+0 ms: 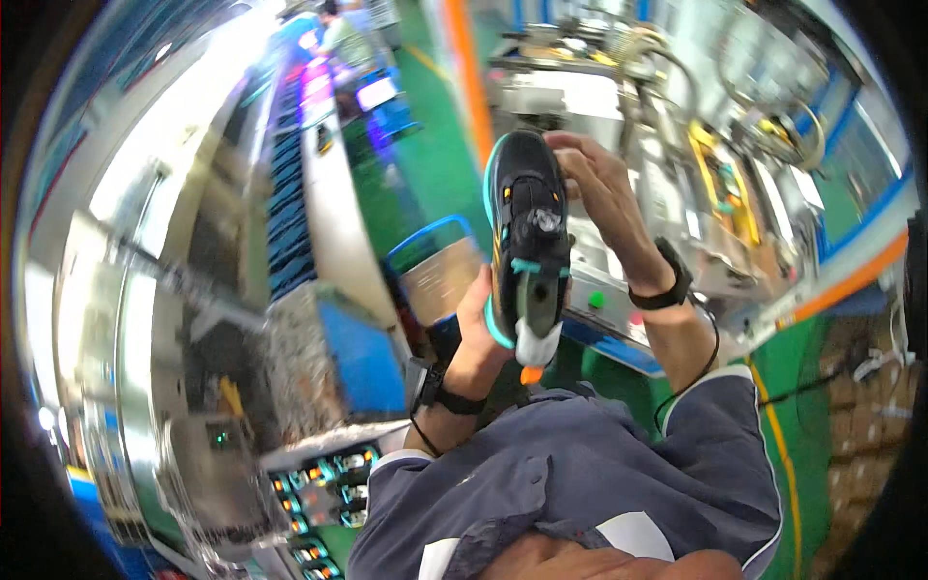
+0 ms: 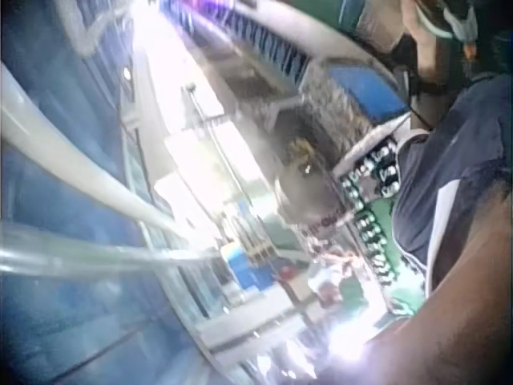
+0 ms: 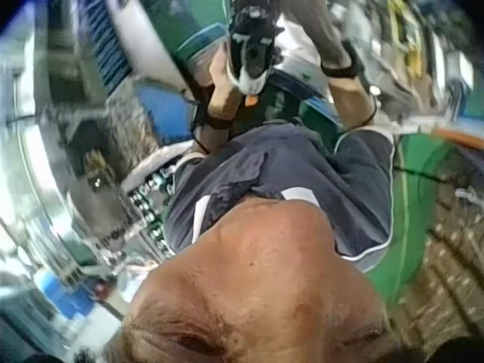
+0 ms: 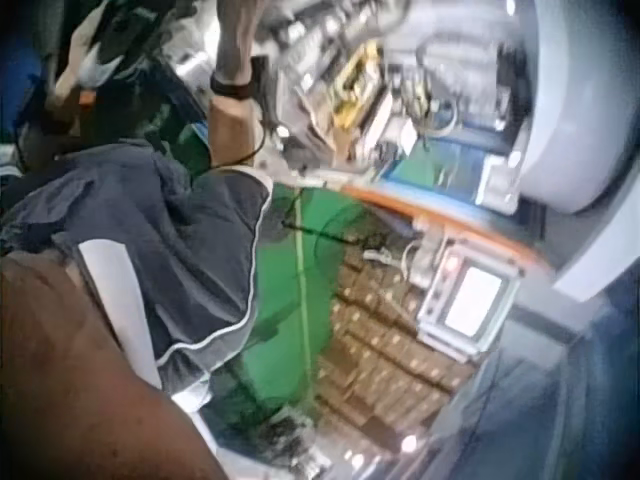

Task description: Operate an industrial shoe pressing machine to shape footwear and place it onto a production line.

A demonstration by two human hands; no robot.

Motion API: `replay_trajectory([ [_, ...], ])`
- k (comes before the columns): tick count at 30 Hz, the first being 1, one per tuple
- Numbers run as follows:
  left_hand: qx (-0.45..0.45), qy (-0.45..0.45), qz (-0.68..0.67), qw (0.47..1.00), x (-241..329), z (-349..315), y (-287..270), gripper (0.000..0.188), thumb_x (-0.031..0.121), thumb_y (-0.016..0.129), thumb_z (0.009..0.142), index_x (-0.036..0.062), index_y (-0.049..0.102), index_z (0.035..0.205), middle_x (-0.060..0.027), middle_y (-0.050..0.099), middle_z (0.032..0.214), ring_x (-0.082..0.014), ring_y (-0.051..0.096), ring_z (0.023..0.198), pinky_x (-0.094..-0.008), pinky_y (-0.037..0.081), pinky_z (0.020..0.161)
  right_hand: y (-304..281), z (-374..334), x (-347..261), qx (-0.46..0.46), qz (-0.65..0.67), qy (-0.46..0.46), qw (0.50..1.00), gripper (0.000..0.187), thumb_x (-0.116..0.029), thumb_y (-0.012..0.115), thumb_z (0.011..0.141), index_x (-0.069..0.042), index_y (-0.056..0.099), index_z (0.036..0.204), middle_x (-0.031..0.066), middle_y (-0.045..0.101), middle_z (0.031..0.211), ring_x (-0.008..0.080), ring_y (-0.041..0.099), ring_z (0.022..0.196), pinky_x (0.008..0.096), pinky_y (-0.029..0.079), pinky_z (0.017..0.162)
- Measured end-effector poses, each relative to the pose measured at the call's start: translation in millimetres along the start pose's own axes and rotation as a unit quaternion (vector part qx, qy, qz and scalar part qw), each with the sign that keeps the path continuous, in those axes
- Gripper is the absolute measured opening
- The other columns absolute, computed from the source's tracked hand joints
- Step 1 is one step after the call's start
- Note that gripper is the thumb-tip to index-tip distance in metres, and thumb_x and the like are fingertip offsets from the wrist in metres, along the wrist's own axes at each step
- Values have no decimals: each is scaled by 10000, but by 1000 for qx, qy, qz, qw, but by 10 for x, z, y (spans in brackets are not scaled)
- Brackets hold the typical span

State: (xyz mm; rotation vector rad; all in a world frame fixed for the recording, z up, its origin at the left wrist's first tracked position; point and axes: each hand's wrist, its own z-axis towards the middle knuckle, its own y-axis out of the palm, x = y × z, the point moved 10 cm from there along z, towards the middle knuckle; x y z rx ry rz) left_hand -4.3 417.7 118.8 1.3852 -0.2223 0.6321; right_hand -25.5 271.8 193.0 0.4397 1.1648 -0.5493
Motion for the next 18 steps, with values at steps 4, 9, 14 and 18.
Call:
replay_trajectory([
  [4, 47, -39, 78, 995, -891, 1054, -3, 499, 141, 483, 920, 34, 360, 1392, -164, 524, 1290, -278, 572, 1122, -397, 471, 964, -1553, -840, 511, 139, 201, 65, 967, 650, -473, 503, 924, -8, 408, 1369, 38, 614, 960, 64, 576, 859, 125, 422, 650],
  [9, -11, -48, 490, 870, -1918, 1905, 312, 751, 241, 646, 861, -21, 262, 1450, -167, 471, 1345, -220, 476, 1195, -332, 370, 1024, -2881, -1498, 916, 340, 11, 52, 939, 505, -121, 652, 823, 6, 498, 1287, 87, 576, 1164, 150, 571, 986, 275, 468, 850],
  [14, -98, -197, 522, 824, -2780, 2713, -167, 779, 378, 638, 869, -58, 302, 1421, -208, 487, 1341, -233, 463, 1244, -338, 354, 1045, -3718, -2218, 1197, 518, -47, 129, 844, 504, -100, 706, 753, -11, 555, 1226, 91, 604, 1096, 154, 580, 950, 290, 471, 852],
  [18, -19, -205, 648, 733, -3204, 4108, -970, 739, 438, 688, 797, -71, 466, 1285, -125, 590, 939, -179, 574, 845, -285, 476, 783, -4089, -2382, 860, 550, -66, 57, 830, 507, -58, 679, 738, -25, 562, 1230, 81, 610, 1088, 138, 587, 920, 268, 478, 824],
])
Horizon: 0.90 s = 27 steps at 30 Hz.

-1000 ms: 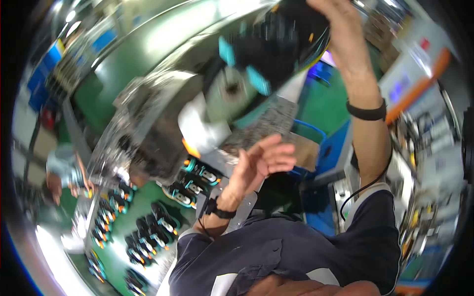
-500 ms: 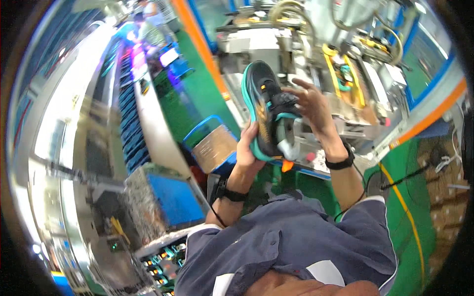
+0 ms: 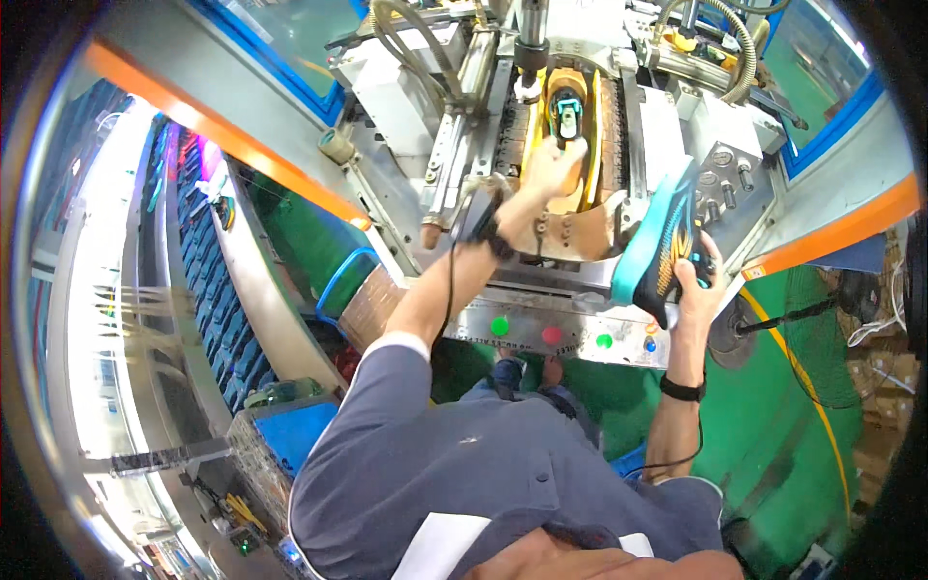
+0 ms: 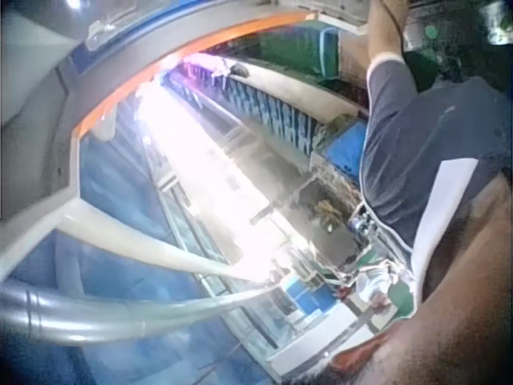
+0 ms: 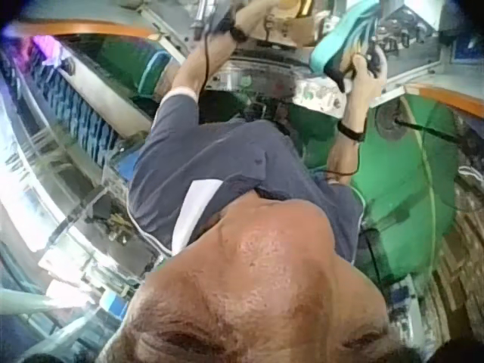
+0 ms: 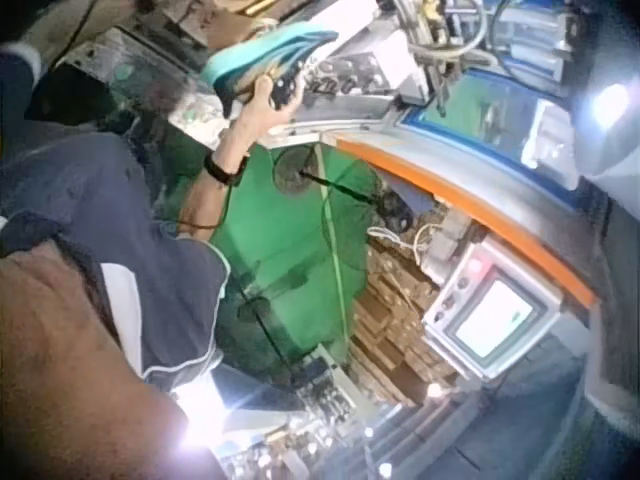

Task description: Operate an industrial shoe pressing machine to shape footwear and place it onto a production line.

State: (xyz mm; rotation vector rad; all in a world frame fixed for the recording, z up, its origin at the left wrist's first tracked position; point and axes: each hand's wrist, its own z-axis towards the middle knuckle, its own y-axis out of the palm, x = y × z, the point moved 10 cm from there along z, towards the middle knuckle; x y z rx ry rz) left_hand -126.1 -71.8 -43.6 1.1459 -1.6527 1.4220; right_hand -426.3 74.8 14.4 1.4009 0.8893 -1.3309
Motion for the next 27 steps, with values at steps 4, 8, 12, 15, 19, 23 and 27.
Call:
replay_trajectory([
  [4, 122, -56, 5, 991, -422, 1141, -7, 839, 390, 787, 663, -138, 457, 1225, -305, 582, 1158, -379, 585, 1090, -420, 468, 920, -207, 94, -380, 89, -141, -65, 984, 499, 19, 641, 737, -8, 556, 1229, 68, 614, 1070, 129, 592, 903, 248, 480, 813],
  [8, 182, -10, 138, 974, -437, 1562, 10, 629, 204, 723, 666, -119, 480, 1148, -250, 649, 950, -335, 644, 951, -402, 509, 829, -226, 244, -420, 135, -192, -25, 972, 480, 14, 654, 751, 13, 556, 1221, 68, 619, 1070, 129, 590, 897, 260, 484, 805],
  [12, 149, -12, 65, 987, -388, 1237, -263, 407, 106, 694, 676, -102, 586, 1008, -224, 657, 932, -350, 649, 910, -392, 528, 813, 160, 924, -607, 81, -278, -107, 951, 428, -38, 692, 748, 40, 589, 1156, 69, 640, 1025, 140, 595, 898, 276, 475, 829],
  [15, 5, -105, -486, 868, -384, 654, -256, 222, -41, 670, 765, -75, 628, 980, -152, 662, 936, -228, 665, 784, -340, 560, 672, 632, 1832, -354, 35, -363, -18, 931, 418, -169, 766, 721, 5, 640, 1080, 72, 657, 946, 123, 603, 850, 251, 483, 755],
  [19, -88, -128, -489, 859, -364, -711, -710, 360, 117, 679, 811, -59, 584, 1111, -115, 652, 1039, -201, 651, 869, -334, 538, 781, 1919, 2580, 154, -145, -541, -55, 827, 618, -346, 804, 631, 50, 630, 1073, 178, 659, 964, 249, 645, 891, 327, 504, 781],
  [23, -35, -127, -367, 921, -539, -1916, -1462, 589, 178, 747, 756, -62, 502, 1235, -97, 612, 1091, -165, 587, 967, -292, 474, 873, 2948, 2629, 889, -220, -569, -9, 792, 568, -314, 819, 611, 44, 653, 1020, 194, 680, 977, 285, 669, 869, 374, 540, 770],
  [27, 160, -155, -309, 925, -788, -3093, -2189, 604, 122, 728, 712, -46, 507, 1248, -107, 606, 1122, -189, 584, 1018, -319, 452, 915, 3246, 2360, 1382, -172, -604, -106, 771, 552, -352, 776, 677, 60, 615, 1007, 287, 647, 961, 415, 630, 943, 446, 514, 801],
])
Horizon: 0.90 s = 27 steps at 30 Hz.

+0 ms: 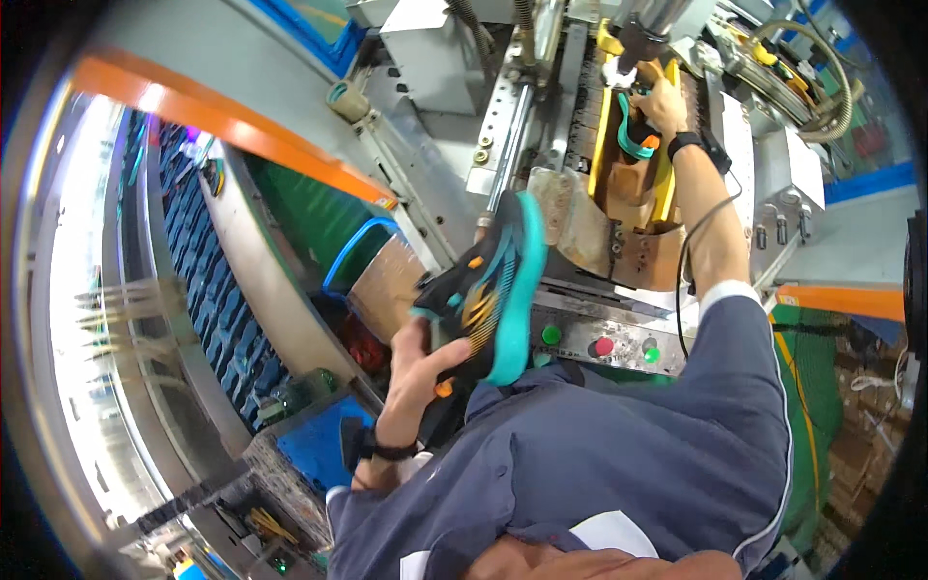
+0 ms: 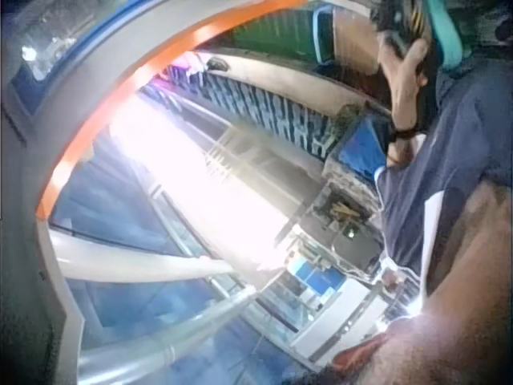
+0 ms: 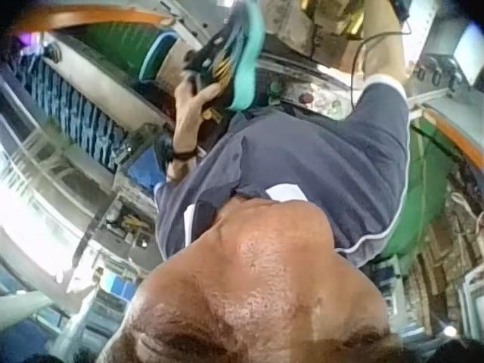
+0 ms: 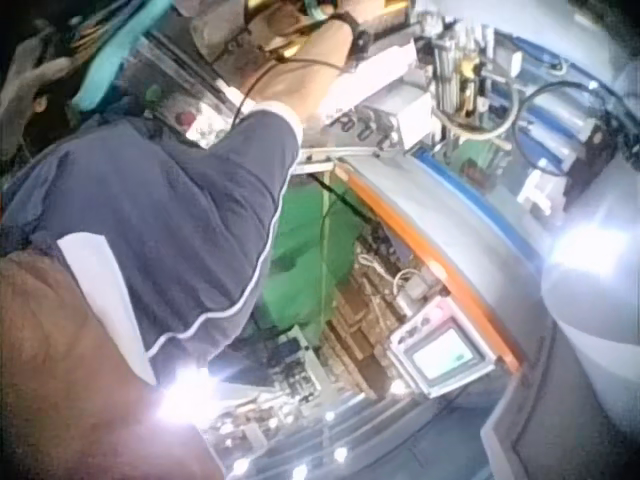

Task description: Operate an industrial shoe pressing machine to shape footwear and place it onto a production line.

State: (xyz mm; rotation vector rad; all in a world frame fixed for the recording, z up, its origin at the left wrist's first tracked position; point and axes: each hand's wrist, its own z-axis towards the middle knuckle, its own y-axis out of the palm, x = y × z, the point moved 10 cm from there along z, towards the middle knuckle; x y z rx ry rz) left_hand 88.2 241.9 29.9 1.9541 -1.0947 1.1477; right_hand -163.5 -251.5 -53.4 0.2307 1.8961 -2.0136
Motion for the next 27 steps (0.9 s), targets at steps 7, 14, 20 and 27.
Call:
replay_trajectory([
  [7, 220, 11, -160, 962, -665, -1086, -601, 424, 64, 635, 805, -56, 518, 1194, -106, 627, 1071, -179, 628, 920, -310, 511, 826, 40, -320, -178, -14, -70, -5, 997, 805, -463, 595, 836, 140, 299, 1280, 289, 636, 1041, 400, 639, 972, 448, 523, 836],
  [14, 299, 0, -311, 902, -1653, -1681, -469, 362, 97, 689, 809, -88, 566, 1095, -117, 638, 1007, -176, 621, 872, -312, 495, 816, -192, -3505, -1381, -20, 264, -407, 874, 54, -54, 621, 840, -29, 638, 885, 108, 640, 845, 242, 616, 764, 335, 489, 687],
  [20, 402, -48, -281, 870, -2258, -2479, -458, 375, 144, 723, 772, -102, 588, 1022, -115, 638, 932, -180, 624, 822, -320, 507, 740, 1321, -4638, -1433, -165, 159, -515, 826, 146, -164, 584, 869, -68, 628, 970, 111, 613, 931, 310, 576, 902, 413, 462, 786],
  [27, 574, -26, -313, 756, -3058, -4016, -816, 471, 114, 764, 696, -6, 602, 1121, -184, 620, 984, -265, 604, 924, -349, 486, 811, 1643, -4678, -1316, -167, 92, -543, 818, 208, -191, 545, 891, -38, 621, 1010, 171, 617, 968, 348, 577, 916, 427, 462, 816],
])
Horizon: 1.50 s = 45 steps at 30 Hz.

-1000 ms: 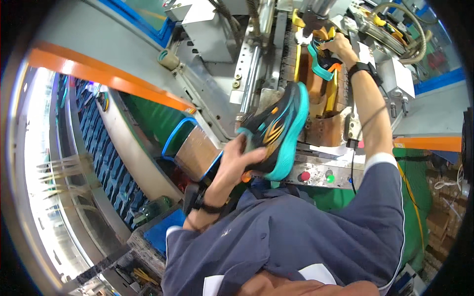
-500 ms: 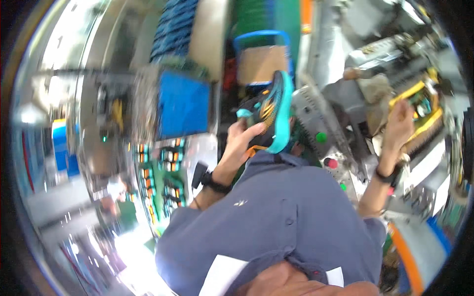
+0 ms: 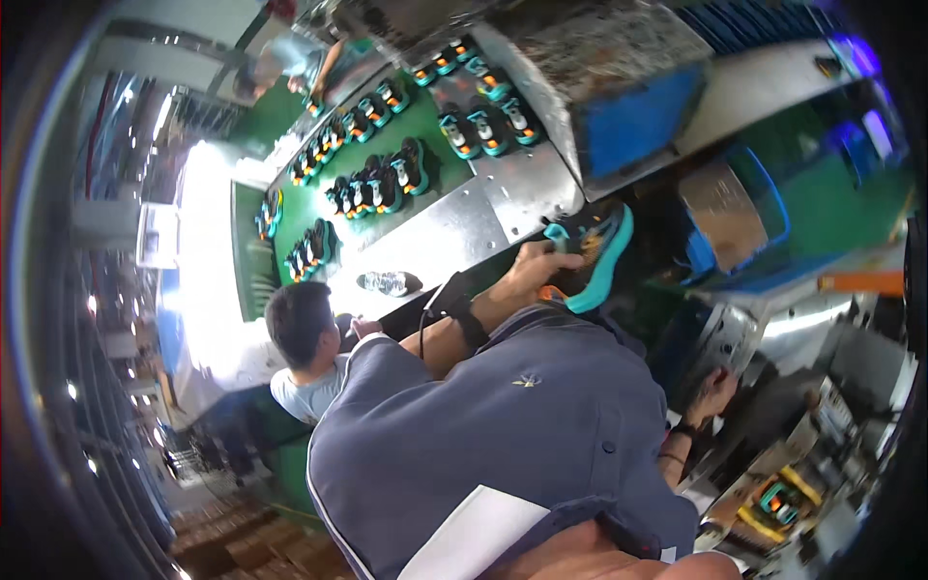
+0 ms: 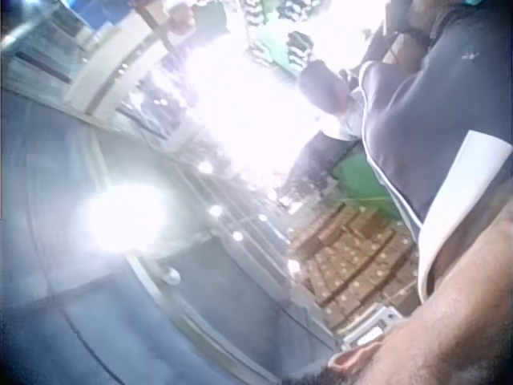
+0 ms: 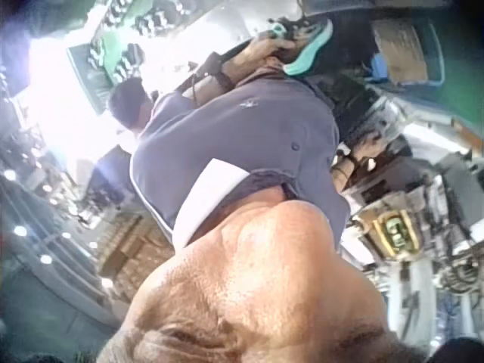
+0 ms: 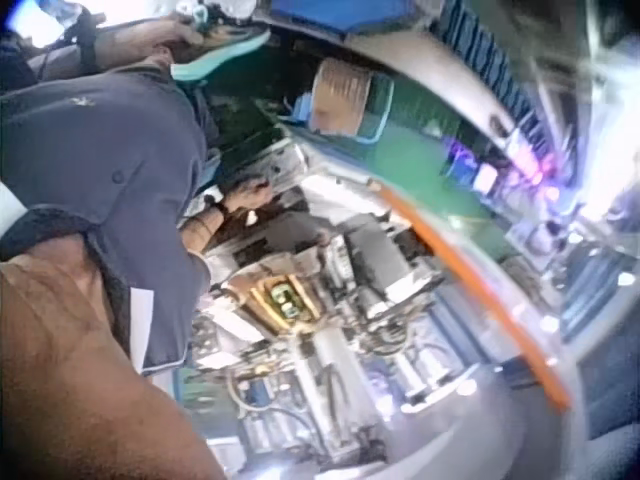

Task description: Operate an industrial shoe pressing machine to shape footwear and place it onto a production line.

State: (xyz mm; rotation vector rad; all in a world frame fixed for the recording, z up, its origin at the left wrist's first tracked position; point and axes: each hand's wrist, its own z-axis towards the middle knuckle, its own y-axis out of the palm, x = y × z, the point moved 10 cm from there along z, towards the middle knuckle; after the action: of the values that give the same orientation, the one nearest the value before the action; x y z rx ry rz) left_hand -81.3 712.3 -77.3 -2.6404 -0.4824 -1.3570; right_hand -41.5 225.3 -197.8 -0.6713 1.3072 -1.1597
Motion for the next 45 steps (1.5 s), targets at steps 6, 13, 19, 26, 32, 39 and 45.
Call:
replay_trajectory([
  [6, 285, 46, -236, 928, -114, 396, -1998, 386, 84, 746, 711, -126, 576, 986, -161, 639, 895, -243, 660, 797, -334, 553, 712, -30, 307, -300, 14, 56, 80, 995, 222, -162, 599, 859, -17, 665, 1013, 159, 672, 944, 304, 630, 868, 390, 486, 783],
  [13, 384, 114, -128, 907, -208, 1569, -4240, 319, 83, 741, 664, -91, 637, 909, -142, 664, 856, -224, 647, 722, -335, 530, 670, 80, 1028, -1902, 33, 111, -12, 993, 234, -174, 604, 884, 2, 638, 1035, 126, 648, 885, 228, 608, 815, 329, 478, 756],
  [19, 513, 28, 249, 821, -290, 2313, -5157, 427, 278, 703, 671, -28, 585, 944, -206, 652, 854, -355, 644, 808, -407, 505, 733, 14, 1327, -2615, 14, 139, -5, 990, 231, -146, 620, 887, 2, 646, 1061, 111, 672, 959, 207, 625, 873, 312, 488, 786],
  [26, 500, 198, 267, 800, 393, 1893, -4454, 639, 276, 670, 825, -75, 393, 1282, -248, 612, 1084, -371, 616, 944, -414, 473, 868, -139, 1913, -2859, 65, 144, 0, 987, 184, -118, 635, 880, -12, 670, 1025, 96, 680, 969, 169, 636, 891, 289, 501, 822],
  [32, 176, 300, 29, 937, 1866, 669, -2637, 409, 264, 579, 929, -61, 573, 1177, -183, 643, 1082, -257, 642, 950, -377, 482, 887, -305, 3039, -3861, 110, 232, -162, 953, 210, -239, 605, 906, -117, 663, 1066, 109, 685, 1033, 215, 660, 936, 302, 489, 805],
  [39, -306, 667, -70, 676, 3845, -1055, -453, 599, 464, 413, 966, -76, 535, 1194, -286, 581, 1119, -356, 628, 972, -438, 510, 836, 250, 3959, -5304, 8, 138, -202, 969, 267, -258, 470, 922, -77, 614, 1054, 187, 653, 1010, 401, 594, 977, 480, 465, 831],
  [45, -357, 687, -181, 606, 4142, -1308, 525, 437, 415, 463, 941, 33, 588, 1112, -270, 610, 1054, -380, 641, 902, -484, 511, 809, 411, 3923, -5519, -55, 144, -212, 965, 406, -294, 403, 935, 14, 654, 847, 266, 647, 876, 447, 619, 859, 508, 494, 798],
])
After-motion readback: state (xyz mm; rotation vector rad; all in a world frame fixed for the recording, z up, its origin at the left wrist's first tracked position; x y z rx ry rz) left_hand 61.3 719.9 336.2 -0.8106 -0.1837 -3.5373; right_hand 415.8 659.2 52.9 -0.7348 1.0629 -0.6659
